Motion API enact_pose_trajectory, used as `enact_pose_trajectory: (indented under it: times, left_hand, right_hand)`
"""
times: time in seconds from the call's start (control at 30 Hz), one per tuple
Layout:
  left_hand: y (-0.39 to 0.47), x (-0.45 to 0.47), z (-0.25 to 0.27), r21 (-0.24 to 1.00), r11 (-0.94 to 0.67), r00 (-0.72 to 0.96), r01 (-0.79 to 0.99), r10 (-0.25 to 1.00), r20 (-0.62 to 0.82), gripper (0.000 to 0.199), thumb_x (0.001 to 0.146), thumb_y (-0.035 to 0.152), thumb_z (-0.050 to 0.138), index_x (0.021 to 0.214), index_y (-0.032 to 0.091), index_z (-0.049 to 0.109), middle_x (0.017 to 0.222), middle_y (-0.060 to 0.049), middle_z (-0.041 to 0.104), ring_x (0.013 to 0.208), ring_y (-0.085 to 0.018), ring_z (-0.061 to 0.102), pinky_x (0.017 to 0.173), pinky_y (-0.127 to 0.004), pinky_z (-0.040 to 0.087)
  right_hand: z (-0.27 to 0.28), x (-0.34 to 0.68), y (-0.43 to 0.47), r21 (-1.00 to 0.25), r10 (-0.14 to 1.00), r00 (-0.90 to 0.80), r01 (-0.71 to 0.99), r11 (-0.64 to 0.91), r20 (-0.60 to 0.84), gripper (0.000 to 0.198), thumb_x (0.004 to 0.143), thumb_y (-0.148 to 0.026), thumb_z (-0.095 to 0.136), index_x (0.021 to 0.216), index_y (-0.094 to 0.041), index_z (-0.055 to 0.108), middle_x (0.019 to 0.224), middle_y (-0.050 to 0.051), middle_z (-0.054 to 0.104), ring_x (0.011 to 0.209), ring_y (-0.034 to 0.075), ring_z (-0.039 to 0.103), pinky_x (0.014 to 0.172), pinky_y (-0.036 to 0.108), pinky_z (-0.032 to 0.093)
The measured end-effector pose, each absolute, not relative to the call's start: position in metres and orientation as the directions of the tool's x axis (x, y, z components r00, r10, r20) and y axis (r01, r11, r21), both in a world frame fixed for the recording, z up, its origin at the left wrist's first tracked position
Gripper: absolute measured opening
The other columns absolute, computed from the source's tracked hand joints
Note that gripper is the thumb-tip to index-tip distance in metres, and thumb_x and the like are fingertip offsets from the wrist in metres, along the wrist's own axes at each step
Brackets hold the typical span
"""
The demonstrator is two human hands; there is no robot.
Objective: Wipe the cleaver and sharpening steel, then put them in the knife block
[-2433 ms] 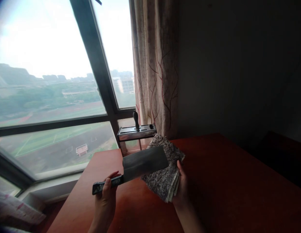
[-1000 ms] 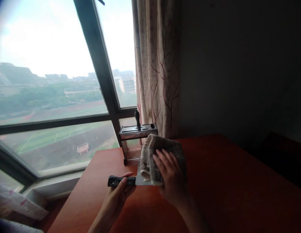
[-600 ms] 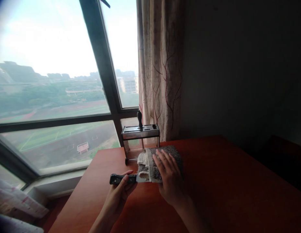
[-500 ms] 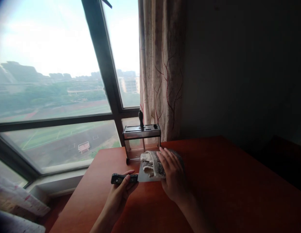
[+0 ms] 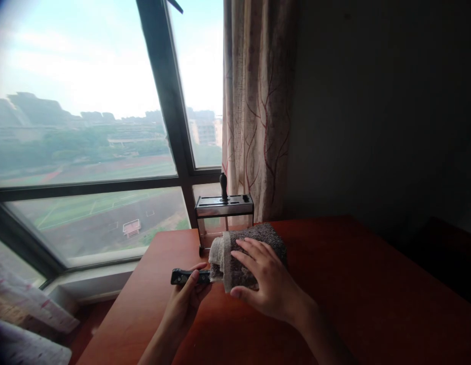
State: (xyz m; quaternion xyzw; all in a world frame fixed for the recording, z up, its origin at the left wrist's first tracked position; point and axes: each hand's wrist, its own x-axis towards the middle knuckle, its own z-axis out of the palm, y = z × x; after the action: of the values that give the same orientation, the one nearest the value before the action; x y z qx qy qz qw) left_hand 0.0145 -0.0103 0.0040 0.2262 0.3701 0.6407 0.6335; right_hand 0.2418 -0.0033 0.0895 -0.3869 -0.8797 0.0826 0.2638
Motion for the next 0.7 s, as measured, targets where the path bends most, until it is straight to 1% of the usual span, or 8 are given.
enact_pose_trajectory:
  times: [0.07,0.1,0.17,0.2,0.3,0.4,0.5,0.7]
  left_hand:
    - [-0.012,0.014,0.006,0.759,0.069,-0.085,-0.647,0.983,-0.162,0.036,0.067,0.031,0.077,0.098,0.015,0.066,0.082,-0.007,0.073,0.076,-0.018,0.069,0.073,-0.029,0.054]
    - [-0.012,0.014,0.006,0.761,0.067,-0.073,-0.646,0.986,-0.149,0.035,0.068,0.03,0.077,0.097,0.015,0.066,0.082,-0.007,0.073,0.077,-0.019,0.069,0.072,-0.029,0.054]
    - [-0.014,0.013,0.006,0.767,0.069,-0.036,-0.638,0.992,-0.119,0.032,0.069,0.03,0.076,0.096,0.016,0.067,0.084,-0.008,0.073,0.078,-0.021,0.069,0.072,-0.031,0.054]
    - [-0.015,0.012,0.005,0.77,0.07,-0.014,-0.634,0.995,-0.102,0.031,0.069,0.029,0.076,0.095,0.016,0.067,0.086,-0.009,0.073,0.078,-0.021,0.068,0.071,-0.032,0.054]
    - [-0.015,0.009,-0.001,0.793,0.077,0.052,-0.605,0.997,-0.057,0.031,0.069,0.03,0.076,0.095,0.016,0.067,0.088,-0.008,0.072,0.08,-0.023,0.067,0.074,-0.035,0.053]
    - [-0.014,0.009,-0.008,0.823,0.092,0.096,-0.561,0.994,-0.046,0.036,0.067,0.031,0.078,0.097,0.016,0.067,0.088,-0.008,0.071,0.085,-0.025,0.066,0.077,-0.037,0.052]
    - [-0.013,0.01,-0.01,0.822,0.098,0.083,-0.561,0.995,-0.061,0.039,0.065,0.034,0.079,0.097,0.015,0.066,0.087,-0.009,0.071,0.083,-0.025,0.066,0.074,-0.036,0.052]
    - [-0.016,0.013,-0.002,0.812,0.044,-0.004,-0.582,0.998,-0.057,0.035,0.066,0.033,0.078,0.094,0.016,0.065,0.081,-0.006,0.069,0.076,-0.021,0.065,0.068,-0.032,0.052]
  right_hand:
    - [0.098,0.246,0.007,-0.357,0.738,-0.524,0.651,0.669,0.426,0.059,0.081,-0.046,0.06,0.135,-0.028,0.045,0.141,0.008,0.046,0.129,0.029,0.04,0.107,0.046,0.031]
    - [0.102,0.247,0.012,-0.339,0.746,-0.498,0.677,0.653,0.443,0.06,0.08,-0.046,0.062,0.134,-0.027,0.046,0.141,0.008,0.047,0.129,0.029,0.04,0.107,0.047,0.031]
    - [0.106,0.246,0.021,-0.293,0.762,-0.473,0.727,0.621,0.443,0.066,0.073,-0.05,0.068,0.131,-0.025,0.049,0.141,0.01,0.046,0.128,0.032,0.041,0.105,0.048,0.03]
    - [0.107,0.243,0.025,-0.281,0.773,-0.481,0.74,0.611,0.415,0.069,0.07,-0.054,0.07,0.129,-0.025,0.05,0.138,0.011,0.049,0.125,0.034,0.044,0.103,0.048,0.032]
    - [0.108,0.229,0.028,-0.282,0.803,-0.538,0.753,0.594,0.255,0.068,0.067,-0.068,0.064,0.119,-0.025,0.055,0.113,0.011,0.067,0.101,0.032,0.062,0.084,0.041,0.044]
    - [0.107,0.214,0.027,-0.232,0.81,-0.553,0.776,0.586,0.195,0.058,0.071,-0.072,0.054,0.1,-0.023,0.059,0.09,0.009,0.072,0.083,0.031,0.067,0.069,0.035,0.045]
    - [0.105,0.206,0.027,-0.176,0.81,-0.553,0.793,0.583,0.193,0.056,0.075,-0.073,0.048,0.091,-0.021,0.058,0.086,0.009,0.072,0.08,0.03,0.068,0.065,0.032,0.043]
    - [0.102,0.207,0.025,-0.175,0.808,-0.559,0.79,0.587,0.185,0.056,0.077,-0.072,0.047,0.097,-0.021,0.056,0.089,0.008,0.071,0.085,0.029,0.068,0.069,0.031,0.042]
